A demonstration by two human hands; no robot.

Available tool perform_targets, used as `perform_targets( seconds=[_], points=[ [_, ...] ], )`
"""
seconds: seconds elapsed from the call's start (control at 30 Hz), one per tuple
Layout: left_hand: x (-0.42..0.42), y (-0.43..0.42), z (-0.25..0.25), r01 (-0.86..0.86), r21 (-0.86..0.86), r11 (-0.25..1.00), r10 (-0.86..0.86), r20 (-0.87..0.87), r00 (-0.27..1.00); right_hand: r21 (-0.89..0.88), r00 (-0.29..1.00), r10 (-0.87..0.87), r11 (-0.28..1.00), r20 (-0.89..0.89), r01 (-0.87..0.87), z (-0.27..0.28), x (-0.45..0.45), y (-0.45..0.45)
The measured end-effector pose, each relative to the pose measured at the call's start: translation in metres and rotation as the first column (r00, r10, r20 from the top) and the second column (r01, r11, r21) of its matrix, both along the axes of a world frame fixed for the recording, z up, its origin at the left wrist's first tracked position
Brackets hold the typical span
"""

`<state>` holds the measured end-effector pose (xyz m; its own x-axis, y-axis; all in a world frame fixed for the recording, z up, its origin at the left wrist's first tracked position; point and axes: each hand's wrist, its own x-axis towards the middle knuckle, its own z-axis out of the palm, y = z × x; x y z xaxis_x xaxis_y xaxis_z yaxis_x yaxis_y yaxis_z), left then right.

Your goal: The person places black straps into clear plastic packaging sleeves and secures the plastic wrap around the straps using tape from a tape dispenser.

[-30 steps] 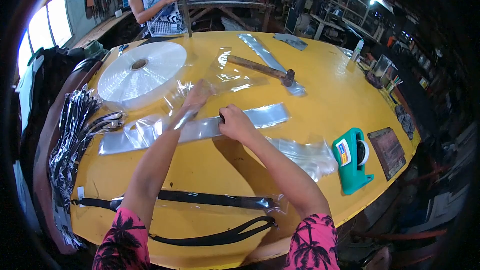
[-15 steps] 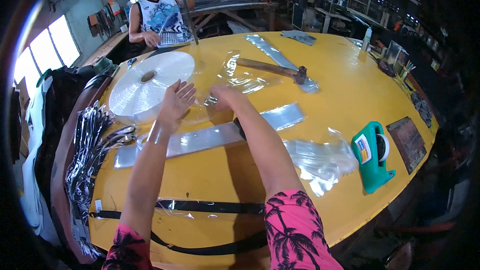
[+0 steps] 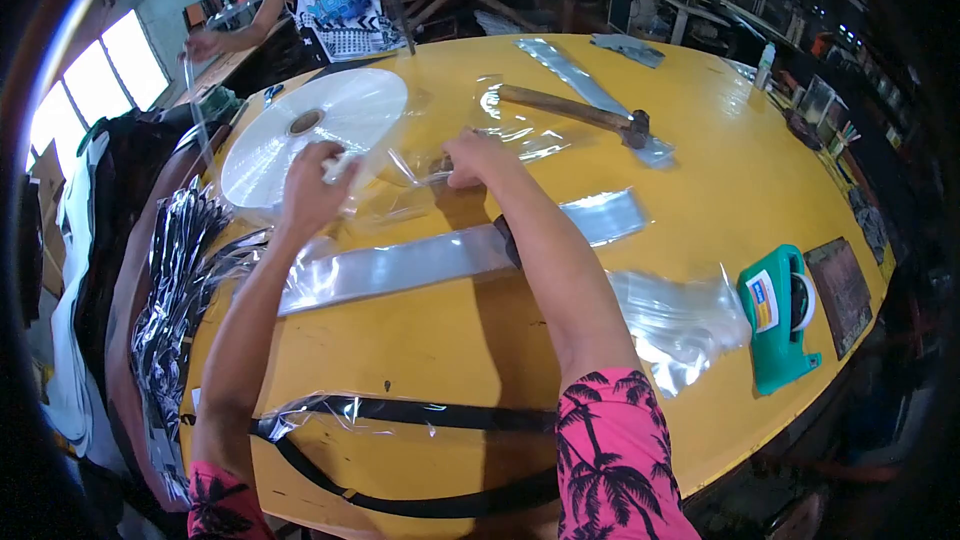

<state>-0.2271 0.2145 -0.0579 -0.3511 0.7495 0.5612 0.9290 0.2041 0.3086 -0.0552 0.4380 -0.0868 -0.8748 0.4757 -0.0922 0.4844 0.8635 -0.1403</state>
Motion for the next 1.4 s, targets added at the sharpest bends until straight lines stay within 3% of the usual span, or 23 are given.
perform_targets(
  seconds=[0.07, 0.13, 0.17, 0.23, 0.3, 0.37, 0.47, 0.6, 0.7, 0.77, 0.87, 0.9, 0.97, 1.03, 1.2, 1.27, 1.4],
  points=[
    [0.036, 0.009, 0.006, 0.114, -0.058, 0.992, -0.125, -0.255, 0.959, 0.076, 0.998, -0.039, 0.996, -0.051, 0.042, -0.008, -0.012, 0.011],
    [0.054, 0.027, -0.007, 0.139, -0.217, 0.966, -0.194, -0.259, 0.946, 0.102, 0.994, 0.036, 0.994, -0.098, -0.026, -0.018, -0.027, 0.028],
    [0.060, 0.031, -0.011, 0.138, -0.215, 0.967, -0.192, -0.253, 0.948, 0.127, 0.984, 0.104, 0.988, -0.146, -0.086, -0.024, -0.031, 0.035],
    [0.067, 0.040, -0.012, 0.042, -0.425, 0.904, -0.184, -0.298, 0.937, 0.043, 0.993, 0.035, 0.999, -0.114, -0.031, -0.025, -0.040, 0.033],
    [0.059, 0.047, -0.017, 0.011, -0.435, 0.900, -0.170, -0.329, 0.929, -0.041, 0.995, -0.042, 0.998, -0.093, 0.039, -0.017, -0.043, 0.034],
    [0.046, 0.050, -0.021, -0.027, -0.454, 0.891, -0.153, -0.356, 0.922, -0.146, 0.999, 0.053, 0.988, -0.009, -0.054, -0.008, -0.044, 0.032],
    [0.023, 0.053, -0.021, 0.033, -0.423, 0.905, -0.200, -0.355, 0.913, -0.146, 0.990, 0.013, 0.989, 0.141, 0.008, 0.011, -0.037, 0.022],
    [0.005, 0.067, -0.026, 0.142, -0.436, 0.889, -0.259, -0.222, 0.940, -0.120, 0.993, 0.021, 0.993, 0.118, -0.007, 0.023, -0.022, 0.014],
    [0.003, 0.068, -0.022, 0.235, -0.444, 0.865, -0.314, -0.112, 0.943, -0.201, 0.979, 0.097, 0.978, 0.179, -0.060, 0.036, -0.014, 0.000],
    [0.005, 0.067, -0.019, 0.299, -0.427, 0.853, -0.362, -0.070, 0.930, -0.213, 0.984, 0.164, 0.966, 0.072, -0.145, 0.040, -0.004, -0.006],
    [0.016, 0.061, 0.002, 0.247, -0.520, 0.817, -0.293, -0.006, 0.956, -0.141, 0.983, 0.183, 0.974, 0.012, -0.180, 0.051, 0.002, -0.003],
    [0.015, 0.060, 0.009, 0.201, -0.516, 0.833, -0.274, -0.068, 0.959, -0.134, 0.983, 0.184, 0.974, 0.011, -0.181, 0.055, 0.004, -0.002],
    [0.011, 0.057, 0.021, 0.152, -0.505, 0.849, -0.251, -0.133, 0.959, 0.087, 0.982, 0.174, 0.982, -0.071, -0.168, 0.060, 0.005, 0.001],
    [0.011, 0.051, 0.031, 0.210, -0.299, 0.931, -0.273, -0.186, 0.944, 0.076, 0.972, 0.208, 0.977, -0.108, -0.200, 0.069, 0.007, 0.000],
    [0.026, 0.028, 0.045, 0.321, -0.308, 0.896, -0.375, -0.137, 0.917, 0.016, 0.927, 0.233, 0.971, -0.294, -0.238, 0.059, 0.012, -0.002],
    [0.038, 0.015, 0.047, 0.315, -0.496, 0.809, -0.402, -0.076, 0.913, -0.231, 0.968, 0.161, 0.966, 0.190, -0.115, 0.067, 0.018, -0.019],
    [0.061, -0.014, 0.036, 0.320, -0.557, 0.767, -0.460, -0.128, 0.879, -0.164, 0.953, 0.219, 0.969, 0.209, -0.187, 0.055, 0.044, -0.046]
  ],
)
